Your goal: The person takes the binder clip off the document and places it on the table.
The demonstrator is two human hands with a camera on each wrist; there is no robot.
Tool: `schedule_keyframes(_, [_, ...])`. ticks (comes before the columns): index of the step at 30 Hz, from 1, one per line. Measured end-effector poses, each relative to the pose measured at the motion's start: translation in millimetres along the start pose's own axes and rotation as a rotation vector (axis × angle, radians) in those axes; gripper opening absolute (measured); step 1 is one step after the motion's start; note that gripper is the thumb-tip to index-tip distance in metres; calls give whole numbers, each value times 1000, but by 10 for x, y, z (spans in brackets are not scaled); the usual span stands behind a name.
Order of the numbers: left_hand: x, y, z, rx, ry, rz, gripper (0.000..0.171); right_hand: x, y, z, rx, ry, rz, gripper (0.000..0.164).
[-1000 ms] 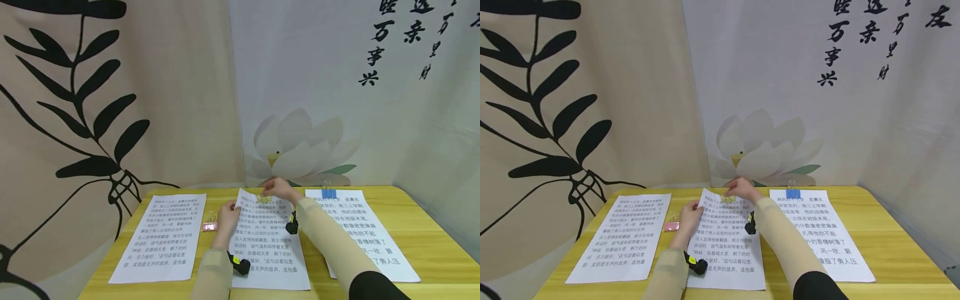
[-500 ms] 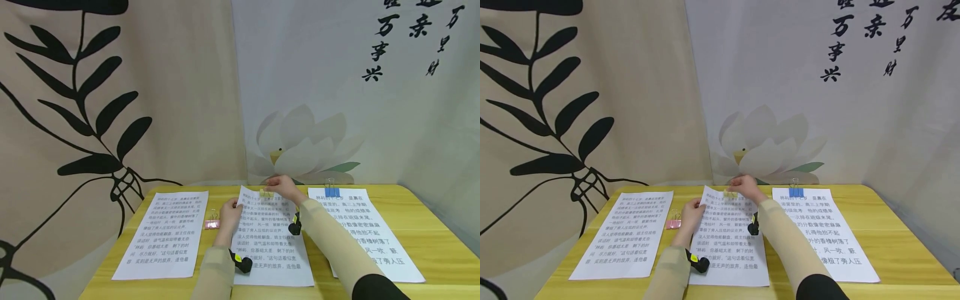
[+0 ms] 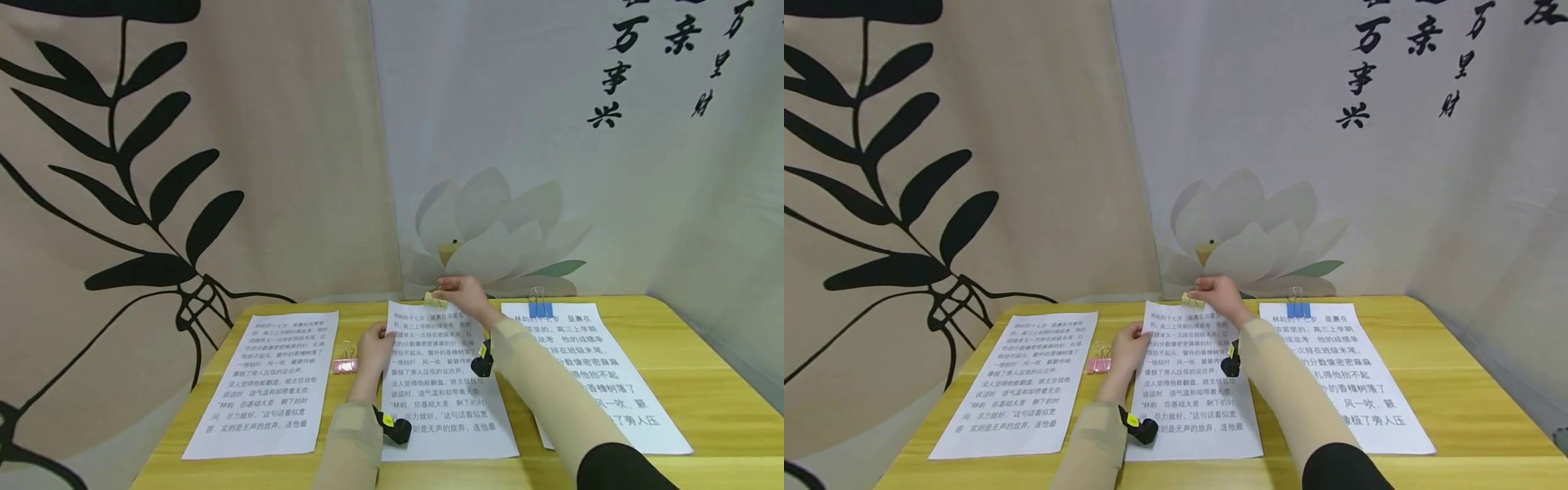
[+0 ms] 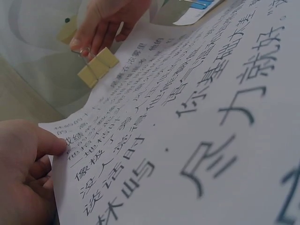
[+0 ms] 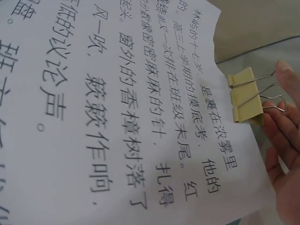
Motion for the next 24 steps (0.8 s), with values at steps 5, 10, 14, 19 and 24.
schedule_keyframes(5, [-9, -11, 7, -2, -5, -2, 25, -1, 98, -30, 0, -11, 31, 51])
schedule_keyframes(10, [-21, -1, 34, 1, -15, 5, 23, -33, 231, -44, 27, -40, 57, 53])
schedule_keyframes(14, [-18, 3, 41, 10, -21, 10, 23, -103, 312, -17, 32, -55, 33, 56])
schedule_keyframes(19, [-13, 20, 33, 15, -25, 24, 24, -208, 392, 74, -14, -87, -28, 56])
schedule_keyframes(24, [-2, 27, 12, 3, -14, 23, 23, -332, 512, 147, -5, -148, -58, 59])
Point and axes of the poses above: each hand's wrist, its own x-axis towards the middle knuckle, its own y-axis out of the back of the hand, z = x × y, the point moved 7 cm from there along x, towards the middle knuckle, and after that the axes turned 12 degrees about x, right-handed, at the moved point
